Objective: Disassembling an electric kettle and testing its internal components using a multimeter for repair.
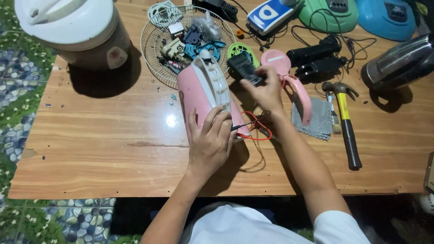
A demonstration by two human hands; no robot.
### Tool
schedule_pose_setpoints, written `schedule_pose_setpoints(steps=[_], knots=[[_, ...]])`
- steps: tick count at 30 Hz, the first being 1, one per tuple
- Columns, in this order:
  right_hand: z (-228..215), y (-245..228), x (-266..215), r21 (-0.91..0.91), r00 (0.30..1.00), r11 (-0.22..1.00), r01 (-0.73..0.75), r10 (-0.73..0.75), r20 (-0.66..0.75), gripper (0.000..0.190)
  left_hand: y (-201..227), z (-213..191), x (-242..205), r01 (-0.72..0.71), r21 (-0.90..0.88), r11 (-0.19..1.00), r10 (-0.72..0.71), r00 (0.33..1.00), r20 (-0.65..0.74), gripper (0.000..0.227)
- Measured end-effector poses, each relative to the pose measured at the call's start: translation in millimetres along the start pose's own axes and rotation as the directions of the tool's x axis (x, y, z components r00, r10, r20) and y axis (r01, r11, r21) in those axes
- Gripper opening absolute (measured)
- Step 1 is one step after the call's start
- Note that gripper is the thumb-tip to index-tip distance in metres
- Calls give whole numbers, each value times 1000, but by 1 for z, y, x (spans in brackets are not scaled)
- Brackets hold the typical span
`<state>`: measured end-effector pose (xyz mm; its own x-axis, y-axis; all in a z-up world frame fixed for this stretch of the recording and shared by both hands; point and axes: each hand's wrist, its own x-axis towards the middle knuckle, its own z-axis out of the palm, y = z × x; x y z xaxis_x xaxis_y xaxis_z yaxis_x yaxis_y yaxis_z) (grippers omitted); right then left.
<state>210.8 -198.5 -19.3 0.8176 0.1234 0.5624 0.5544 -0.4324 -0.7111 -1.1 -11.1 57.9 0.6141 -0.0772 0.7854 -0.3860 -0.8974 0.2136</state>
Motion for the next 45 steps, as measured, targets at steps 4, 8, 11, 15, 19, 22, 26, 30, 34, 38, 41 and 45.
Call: schedule_pose_setpoints(steps=[4,8,11,15,19,22,26,30,34,38,41,45], knots=[[33,-3,-6,-172,995,980,97,-90,46,59,0,-2,0,13,9,1000,-13,1000,-29,29],[46,8,-20,-366,993,929,57,-16,114,62,1,-1,1,6,-5,1000,-6,999,-32,30],[43,1,-25,-520,977,854,-23,128,168,60,0,-1,1,10,0,1000,-10,999,-30,29],[34,-20,-25,-612,977,790,29,107,186,52,-1,-1,-1,9,-7,1000,-9,1000,-26,30],[43,5,-20,-684,978,711,163,-23,209,39,-1,2,-2,14,-4,1000,-14,1000,-14,30],[57,26,-15,-705,971,676,214,-70,228,38,-1,1,-3,16,-3,1000,-16,1000,-10,30],[65,20,-9,-763,956,576,294,-173,238,34,0,2,-2,23,-9,1000,-23,1000,-9,31],[62,17,-2,-757,919,525,391,-276,283,28,0,1,-2,33,-10,999,-33,999,-11,30],[65,16,3,-678,900,597,428,-344,266,28,1,1,-1,42,-11,999,-42,999,-3,31],[69,18,2,-663,909,625,412,-335,249,26,1,3,-1,34,-7,999,-34,999,-6,31],[72,25,3,-673,925,639,372,-318,209,28,2,6,0,22,10,1000,-22,1000,-14,33],[73,28,5,-676,939,656,336,-294,180,28,1,3,0,21,1,1000,-21,1000,-19,31]])
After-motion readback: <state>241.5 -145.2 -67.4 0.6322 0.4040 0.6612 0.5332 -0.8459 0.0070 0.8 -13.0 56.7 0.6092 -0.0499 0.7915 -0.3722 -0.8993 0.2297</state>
